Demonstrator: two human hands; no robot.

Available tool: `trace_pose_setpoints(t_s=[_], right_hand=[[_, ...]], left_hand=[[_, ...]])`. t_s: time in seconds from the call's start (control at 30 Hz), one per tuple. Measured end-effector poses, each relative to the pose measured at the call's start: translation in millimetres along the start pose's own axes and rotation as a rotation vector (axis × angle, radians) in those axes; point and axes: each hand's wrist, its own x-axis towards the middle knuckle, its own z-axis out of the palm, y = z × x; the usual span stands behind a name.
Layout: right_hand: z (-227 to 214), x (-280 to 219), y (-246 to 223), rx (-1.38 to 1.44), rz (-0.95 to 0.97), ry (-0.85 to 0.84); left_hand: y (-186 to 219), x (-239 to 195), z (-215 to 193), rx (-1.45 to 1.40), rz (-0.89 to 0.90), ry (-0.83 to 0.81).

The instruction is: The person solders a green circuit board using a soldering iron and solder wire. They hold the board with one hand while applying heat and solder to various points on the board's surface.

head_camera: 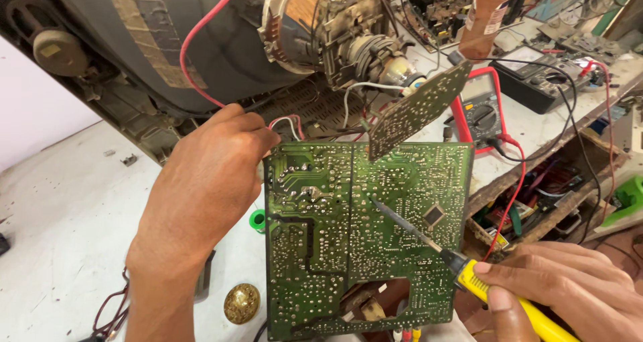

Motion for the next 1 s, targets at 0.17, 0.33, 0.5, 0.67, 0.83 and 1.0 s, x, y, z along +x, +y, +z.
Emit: trace_pose_setpoints(t_s=[0.17,0.33,0.5,0.67,0.83,1.0], right_hand=[[-2.9,3.2,-11.5,-0.055,0.094,0.017],[-3.7,8.3,-22.2,-0.103,0.151,0.083],[-7.9,6.7,-20.0,-0.077,0.141,0.078],[-11.3,6.9,-20.6,-0.043,0.1,0.08],[-2.7,13.8,-10.7,0.159,-0.107,0.116],[-0.3,0.1,3.1,0.124,-0.216,0.121]], left_hand=[[1.0,0.9,2.0,-0.011,-0.024,-0.002],[2.5,2.5,3.3,0.001,-0.036,0.002],[3.0,1.7,2.9,0.001,-0.048,-0.015],[4.0,1.8,3.7,0.007,-0.055,-0.006],[5.1,1.7,3.3,0.012,-0.064,-0.002],[6.3,3.0,3.5,0.018,-0.099,-0.01]])
